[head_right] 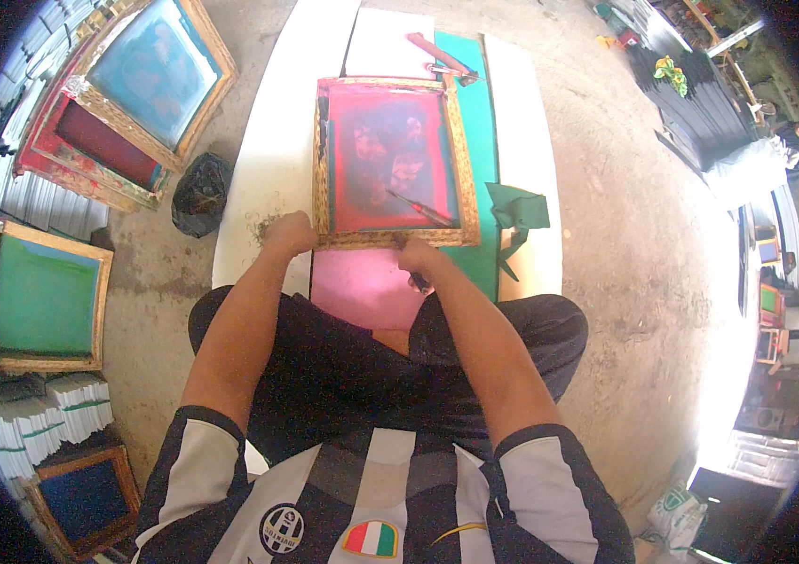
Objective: The person scrapes dried pink ink from a screen printing frame using a small metal scraper. They repeatedly scrape the mesh surface and remove the dried ink residue.
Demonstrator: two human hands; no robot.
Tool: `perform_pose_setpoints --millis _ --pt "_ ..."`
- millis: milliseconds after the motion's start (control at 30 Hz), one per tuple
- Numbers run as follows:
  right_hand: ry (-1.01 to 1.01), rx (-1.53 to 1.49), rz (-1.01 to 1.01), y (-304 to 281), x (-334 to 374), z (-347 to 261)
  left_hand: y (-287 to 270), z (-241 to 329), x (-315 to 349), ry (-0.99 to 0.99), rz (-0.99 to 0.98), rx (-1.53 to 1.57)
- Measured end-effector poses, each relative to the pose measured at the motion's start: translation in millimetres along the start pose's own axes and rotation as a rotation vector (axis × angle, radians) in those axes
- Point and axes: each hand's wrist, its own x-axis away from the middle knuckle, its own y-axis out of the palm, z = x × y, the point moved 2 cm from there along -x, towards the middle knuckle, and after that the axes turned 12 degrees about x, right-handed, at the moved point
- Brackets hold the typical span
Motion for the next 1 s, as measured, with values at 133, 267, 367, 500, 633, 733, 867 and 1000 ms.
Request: perform_pose_setpoints --millis 133,267,367,500,633,733,867,1000 --pt "-0.071 0.096 0.148 12.3 1.5 3.2 0.3 6.1 -1.9 -0.003 -0.015 -0.021" --pt "-0.064 0.156 0.310 20.9 2.9 3.4 4.5 6.7 -5.4 0.009 -0.010 -0.044" --pt "-0.138 0.134 0.403 26.2 -10.0 13.6 2.7 11.4 -4.2 0.016 -0.029 -0.055" --pt "-0.191 -0.110 0.397 33.1 -1.4 14.6 0.8 9.4 -0.2 0.045 -0.007 -0.029" --pt "-0.299 -0.355 0.360 51.9 -29.2 37.1 -1.9 14.9 4.2 0.033 0.073 -0.081" --pt "-0.349 -0.416 0.300 69.2 -29.7 44.8 -0.3 27.5 13.3 0.252 0.091 -0.101" --pt "-0.483 -0.389 0.210 87.7 -10.1 29.7 37.3 35.9 22.3 0.775 0.093 -0.127" --pt "-0.432 -0.386 0.080 85.5 12.7 15.3 55.2 47.2 27.6 0.821 0.057 -0.346"
